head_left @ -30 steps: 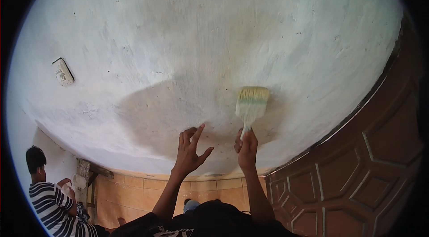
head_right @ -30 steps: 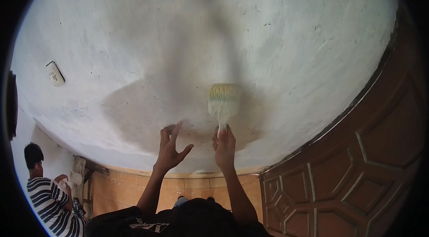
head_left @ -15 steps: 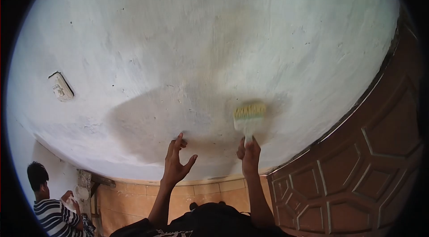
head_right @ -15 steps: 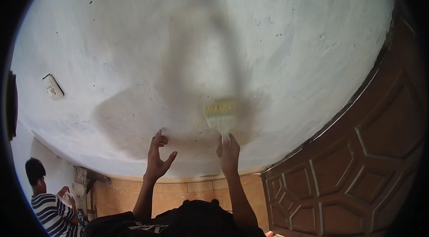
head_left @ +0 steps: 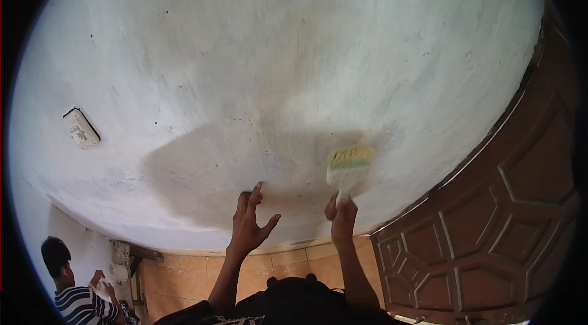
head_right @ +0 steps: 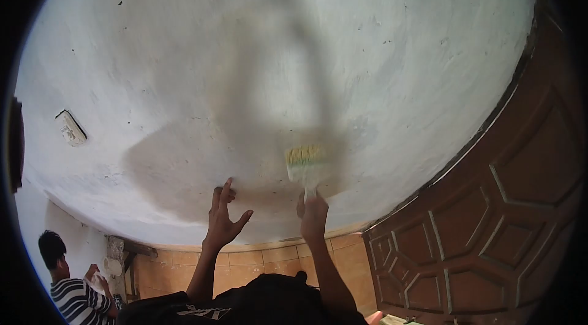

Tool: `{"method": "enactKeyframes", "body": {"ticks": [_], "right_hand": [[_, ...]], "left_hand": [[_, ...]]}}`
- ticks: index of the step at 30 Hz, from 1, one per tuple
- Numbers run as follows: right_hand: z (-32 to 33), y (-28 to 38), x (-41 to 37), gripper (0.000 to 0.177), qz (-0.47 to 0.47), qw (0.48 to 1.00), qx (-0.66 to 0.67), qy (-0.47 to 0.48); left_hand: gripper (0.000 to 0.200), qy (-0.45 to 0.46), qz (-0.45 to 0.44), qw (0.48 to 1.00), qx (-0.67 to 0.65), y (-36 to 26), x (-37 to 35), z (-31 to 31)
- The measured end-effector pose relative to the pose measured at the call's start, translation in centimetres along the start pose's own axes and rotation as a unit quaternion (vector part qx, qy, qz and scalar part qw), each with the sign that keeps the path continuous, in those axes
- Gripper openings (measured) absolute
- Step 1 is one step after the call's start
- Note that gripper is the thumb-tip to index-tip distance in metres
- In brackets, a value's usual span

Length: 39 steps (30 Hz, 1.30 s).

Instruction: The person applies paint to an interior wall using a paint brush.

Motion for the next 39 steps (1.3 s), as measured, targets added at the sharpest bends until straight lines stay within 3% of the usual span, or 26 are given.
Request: {"method": "enactKeyframes", "body": {"ticks": [5, 10, 13, 15, 17, 19, 23, 25, 28, 31, 34, 37, 39], "right_hand": [[-1.4, 0.5, 2.7, 0.043, -0.030, 0.999, 0.006, 0.026], [4.4, -9.5, -4.6, 0.043, -0.110, 0.994, -0.009, -0.018], [3.0, -7.5, -6.0, 0.042, -0.088, 0.996, 0.026, 0.008], [1.2, -4.6, -3.5, 0.042, -0.021, 0.999, -0.001, 0.044], [-1.9, -0.1, -0.8, 0.042, -0.014, 0.999, 0.001, 0.038], [-2.8, -0.1, 1.1, 0.042, -0.016, 0.999, 0.025, 0.045], [0.3, -6.7, -0.6, 0.042, -0.046, 0.999, -0.017, 0.020], [2.8, -11.1, -4.5, 0.042, -0.111, 0.994, -0.013, -0.014], [2.1, -9.6, -6.7, 0.040, -0.098, 0.995, 0.007, -0.016], [-1.4, -4.0, -2.7, 0.038, -0.016, 0.999, 0.014, -0.034], [-3.9, -0.1, 1.1, 0.037, 0.006, 1.000, 0.006, 0.012], [-2.4, -3.1, 0.4, 0.037, -0.036, 0.999, 0.007, -0.023], [0.5, -7.5, -2.8, 0.037, -0.063, 0.997, -0.011, -0.040]], "left_hand": [[0.093, -0.001, -0.009, 1.000, -0.002, 0.2, 0.0, -0.1], [0.091, 0.003, -0.023, 1.000, 0.003, 0.2, -0.1, -0.1], [0.091, 0.003, -0.030, 0.999, 0.010, 0.5, -0.2, -0.3], [0.091, 0.003, -0.036, 0.999, 0.019, 0.3, -0.2, -0.1], [0.090, 0.003, -0.040, 0.999, 0.014, 0.1, -0.3, -0.1], [0.090, 0.003, -0.037, 0.999, -0.004, 0.4, -0.3, -0.1], [0.090, 0.006, -0.037, 0.999, -0.018, 0.4, -0.4, 0.2], [0.090, 0.006, -0.041, 0.999, -0.020, 0.6, -0.4, 0.3], [0.085, 0.002, -0.045, 0.999, -0.019, 0.5, -0.3, 0.5], [0.073, -0.059, -0.039, 0.987, -0.147, 2.5, -1.0, 0.2], [0.061, -0.142, -0.046, 0.978, -0.144, 2.9, -1.1, 2.5], [0.058, -0.270, -0.082, 0.959, -0.015, 2.4, -1.5, 5.9], [0.062, -0.274, -0.099, 0.954, 0.075, 2.8, -1.8, 5.8]]}}
Point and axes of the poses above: each hand's wrist, its own x-axis towards the middle knuckle, its own z-axis out of the back of the hand, y = z × x, the point moved 9 cm from there along x, towards the middle knuckle, and after that the axes turned 8 degrees about x, right-handed, at the moved point
